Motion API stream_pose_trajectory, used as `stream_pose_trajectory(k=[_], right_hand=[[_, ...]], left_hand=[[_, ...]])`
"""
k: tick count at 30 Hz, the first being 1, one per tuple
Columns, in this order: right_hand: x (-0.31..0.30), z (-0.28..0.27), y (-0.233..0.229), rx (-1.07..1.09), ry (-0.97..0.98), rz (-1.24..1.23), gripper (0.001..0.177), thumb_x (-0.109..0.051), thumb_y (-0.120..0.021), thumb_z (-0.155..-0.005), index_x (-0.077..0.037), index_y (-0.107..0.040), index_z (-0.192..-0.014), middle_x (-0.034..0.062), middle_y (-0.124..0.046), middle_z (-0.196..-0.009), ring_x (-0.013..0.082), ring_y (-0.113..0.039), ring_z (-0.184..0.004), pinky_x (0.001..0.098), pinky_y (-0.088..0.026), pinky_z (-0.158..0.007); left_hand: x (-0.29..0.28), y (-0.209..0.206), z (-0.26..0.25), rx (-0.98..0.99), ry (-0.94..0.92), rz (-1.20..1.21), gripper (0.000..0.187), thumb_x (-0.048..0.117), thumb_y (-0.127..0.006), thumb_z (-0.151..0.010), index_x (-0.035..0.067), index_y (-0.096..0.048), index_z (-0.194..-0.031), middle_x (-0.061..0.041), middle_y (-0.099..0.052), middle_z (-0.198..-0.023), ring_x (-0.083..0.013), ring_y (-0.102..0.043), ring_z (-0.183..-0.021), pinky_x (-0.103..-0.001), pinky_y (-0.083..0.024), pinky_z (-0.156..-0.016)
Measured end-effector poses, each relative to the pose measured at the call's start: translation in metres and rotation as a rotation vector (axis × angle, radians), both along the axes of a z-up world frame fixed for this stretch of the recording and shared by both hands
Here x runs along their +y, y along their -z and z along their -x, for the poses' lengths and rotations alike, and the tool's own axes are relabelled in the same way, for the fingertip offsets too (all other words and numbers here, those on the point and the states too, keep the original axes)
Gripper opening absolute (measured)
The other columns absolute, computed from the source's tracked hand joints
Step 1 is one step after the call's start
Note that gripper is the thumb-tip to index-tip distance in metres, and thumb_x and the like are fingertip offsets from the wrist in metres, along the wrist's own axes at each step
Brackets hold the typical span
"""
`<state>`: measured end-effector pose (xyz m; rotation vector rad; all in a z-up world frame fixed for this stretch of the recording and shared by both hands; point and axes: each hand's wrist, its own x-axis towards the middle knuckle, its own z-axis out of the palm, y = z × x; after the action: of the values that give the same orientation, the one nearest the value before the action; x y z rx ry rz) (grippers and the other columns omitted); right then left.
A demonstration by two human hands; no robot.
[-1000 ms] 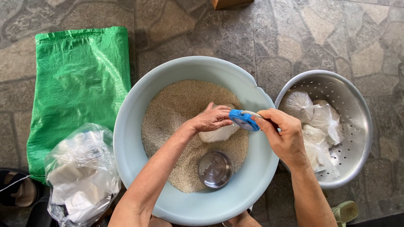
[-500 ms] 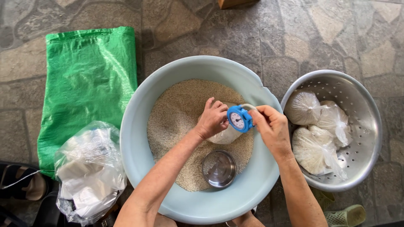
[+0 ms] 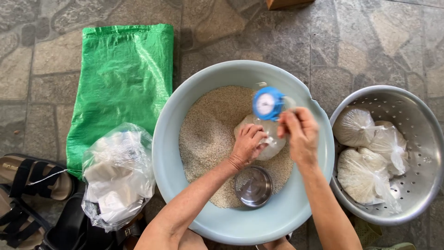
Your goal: Weighing and bagging rice from a large tub into individual plastic bags.
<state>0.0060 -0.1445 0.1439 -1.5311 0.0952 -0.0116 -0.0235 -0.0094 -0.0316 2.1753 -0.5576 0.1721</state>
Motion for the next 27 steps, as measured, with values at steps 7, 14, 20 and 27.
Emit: stream_pose_trajectory(k=[7, 14, 20, 27], right_hand=[[0.094, -0.017, 0.133, 0.516, -0.331, -0.335, 0.015, -0.017, -0.058, -0.103, -0.004, -0.065, -0.104, 0.0033, -0.067, -0.084, 0.0088, -0.060, -0.062, 0.0239, -0.051, -0.053], [0.108, -0.024, 0.234, 0.706, -0.335, -0.077, 0.020, -0.020, -0.060, -0.104, -0.003, -0.066, -0.111, 0.0067, -0.070, -0.083, 0.0118, -0.062, -0.063, 0.0285, -0.053, -0.055], [0.074, -0.032, 0.077, 0.404, -0.344, 0.481, 0.029, -0.015, -0.061, -0.099, -0.006, -0.065, -0.127, 0.0110, -0.067, -0.113, 0.0170, -0.070, -0.071, 0.0286, -0.061, -0.068], [-0.057, 0.004, 0.031, 0.142, -0.411, 1.069, 0.056, -0.014, -0.078, -0.080, -0.017, -0.064, -0.134, 0.0116, -0.065, -0.121, 0.0280, -0.071, -0.091, 0.0386, -0.059, -0.082]], left_hand=[[0.006, -0.018, 0.048, 0.085, 0.020, -0.163, 0.081, 0.019, -0.069, -0.085, -0.001, -0.033, -0.155, -0.027, -0.047, -0.143, -0.0420, -0.041, -0.139, -0.057, -0.028, -0.121], [0.017, -0.013, 0.057, 0.185, 0.127, -0.136, 0.082, 0.019, -0.066, -0.088, -0.005, -0.027, -0.156, -0.029, -0.041, -0.149, -0.0446, -0.035, -0.143, -0.062, -0.023, -0.118], [0.011, -0.013, 0.036, 0.144, 0.052, -0.253, 0.089, 0.030, -0.074, -0.088, -0.007, -0.030, -0.155, -0.025, -0.034, -0.155, -0.0378, -0.029, -0.147, -0.060, -0.021, -0.123], [0.031, -0.045, 0.011, 0.276, -0.010, -0.170, 0.089, 0.039, -0.090, -0.066, 0.003, -0.051, -0.137, -0.020, -0.036, -0.148, -0.0443, -0.022, -0.145, -0.060, -0.023, -0.116]])
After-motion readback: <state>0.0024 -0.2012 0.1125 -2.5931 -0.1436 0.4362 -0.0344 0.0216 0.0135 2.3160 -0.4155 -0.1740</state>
